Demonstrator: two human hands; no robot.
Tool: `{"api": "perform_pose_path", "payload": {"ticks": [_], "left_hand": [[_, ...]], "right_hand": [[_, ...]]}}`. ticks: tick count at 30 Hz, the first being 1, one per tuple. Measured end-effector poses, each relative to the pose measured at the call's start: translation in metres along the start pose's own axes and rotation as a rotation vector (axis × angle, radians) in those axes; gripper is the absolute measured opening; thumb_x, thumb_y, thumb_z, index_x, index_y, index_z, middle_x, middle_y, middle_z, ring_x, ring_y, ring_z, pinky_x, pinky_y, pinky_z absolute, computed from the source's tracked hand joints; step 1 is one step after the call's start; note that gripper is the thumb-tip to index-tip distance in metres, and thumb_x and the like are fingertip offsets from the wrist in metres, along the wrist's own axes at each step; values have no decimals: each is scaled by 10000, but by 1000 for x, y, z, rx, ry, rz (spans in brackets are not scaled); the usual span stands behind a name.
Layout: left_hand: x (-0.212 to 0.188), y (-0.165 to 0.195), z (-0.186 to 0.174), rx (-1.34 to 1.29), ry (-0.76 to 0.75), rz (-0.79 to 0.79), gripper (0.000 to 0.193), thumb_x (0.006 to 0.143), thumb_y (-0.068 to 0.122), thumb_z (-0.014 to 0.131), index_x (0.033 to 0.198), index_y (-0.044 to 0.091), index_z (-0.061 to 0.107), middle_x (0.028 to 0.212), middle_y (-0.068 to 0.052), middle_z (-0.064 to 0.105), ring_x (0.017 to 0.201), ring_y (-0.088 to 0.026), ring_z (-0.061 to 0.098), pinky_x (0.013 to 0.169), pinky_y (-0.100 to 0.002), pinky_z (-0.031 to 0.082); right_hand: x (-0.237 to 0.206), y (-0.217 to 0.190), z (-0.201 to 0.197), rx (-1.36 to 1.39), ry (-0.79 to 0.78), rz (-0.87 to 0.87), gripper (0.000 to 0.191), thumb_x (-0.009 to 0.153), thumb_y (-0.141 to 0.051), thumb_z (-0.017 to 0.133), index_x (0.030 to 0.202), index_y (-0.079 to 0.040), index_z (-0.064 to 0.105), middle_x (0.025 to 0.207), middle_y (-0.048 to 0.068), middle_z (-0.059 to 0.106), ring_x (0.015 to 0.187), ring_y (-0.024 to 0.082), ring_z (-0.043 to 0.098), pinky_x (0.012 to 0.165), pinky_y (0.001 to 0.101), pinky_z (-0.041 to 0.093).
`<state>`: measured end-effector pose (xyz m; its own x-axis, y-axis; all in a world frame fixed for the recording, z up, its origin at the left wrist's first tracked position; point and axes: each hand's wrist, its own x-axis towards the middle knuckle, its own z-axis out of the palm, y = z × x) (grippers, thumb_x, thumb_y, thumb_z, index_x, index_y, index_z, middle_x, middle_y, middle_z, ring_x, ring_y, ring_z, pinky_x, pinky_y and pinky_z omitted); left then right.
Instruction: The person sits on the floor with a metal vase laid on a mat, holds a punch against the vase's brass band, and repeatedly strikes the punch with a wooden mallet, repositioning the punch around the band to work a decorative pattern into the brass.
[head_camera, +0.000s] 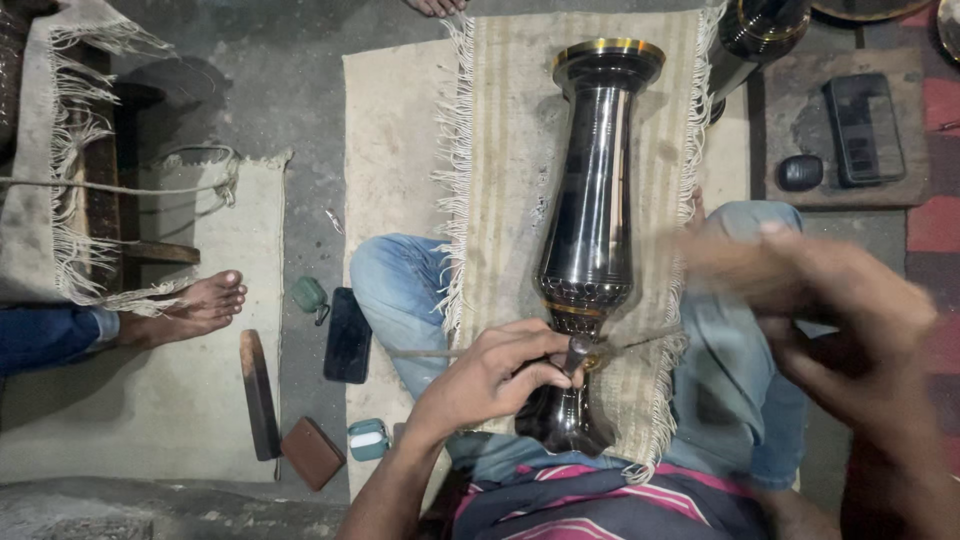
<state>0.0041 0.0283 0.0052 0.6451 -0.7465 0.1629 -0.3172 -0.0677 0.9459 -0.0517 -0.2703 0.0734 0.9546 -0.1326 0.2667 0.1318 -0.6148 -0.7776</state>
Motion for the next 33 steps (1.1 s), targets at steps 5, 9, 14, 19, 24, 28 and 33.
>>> {"api": "perform_pose_path", "payload": {"ticks": [5,9,14,19,24,28,33], "left_hand": [[-2,-5,-1,22,-17,40,275,936,45,682,1190,-60,669,984,-142,742,965,-303,691,868,-383,551],[-3,-9,1,53,-2,53,251,933,35,686,1169,-53,678,988,-143,741,952,-308,702,864,-382,557],[-7,-6,6,21,68,-22,263,918,48,695,1157,-57,662,1008,-159,733,960,-332,712,847,-374,562],[-16,1,18,2,179,-138,227,933,68,723,1136,-28,688,1050,-164,730,966,-299,731,834,-351,562],[-21,4,37,-134,343,-300,186,925,32,703,1101,-23,679,1006,-94,702,856,-149,662,755,-264,575],[-26,6,57,-240,536,-342,162,935,-6,676,1092,-10,639,1046,-45,693,890,-84,637,785,-220,539],[-28,6,69,-202,649,-350,175,960,2,676,1131,1,642,967,-42,703,877,-80,633,814,-229,528]], "right_hand": [[-8,25,1,-164,-148,-256,654,653,-23,751,1280,-100,578,1246,160,660,1100,301,687,897,376,571],[-9,31,3,-448,-325,-328,772,631,39,743,1360,-175,600,1232,112,675,1027,294,678,851,423,571],[8,7,0,-101,-315,-102,751,673,11,688,1395,-183,620,1241,50,695,1014,234,710,796,340,601],[31,-1,-6,-287,-278,-368,793,574,-33,652,1364,-106,630,1181,122,706,998,281,697,852,388,570],[45,-3,0,-442,-396,-469,695,694,-79,694,1385,-135,651,1096,122,735,946,310,709,703,413,557],[57,-15,12,-339,-402,-337,454,743,-69,669,1183,-179,655,1009,72,726,941,274,717,803,405,593],[80,-34,27,-633,-576,-419,630,645,-88,660,1270,-167,668,976,85,747,890,329,713,747,457,569]]}}
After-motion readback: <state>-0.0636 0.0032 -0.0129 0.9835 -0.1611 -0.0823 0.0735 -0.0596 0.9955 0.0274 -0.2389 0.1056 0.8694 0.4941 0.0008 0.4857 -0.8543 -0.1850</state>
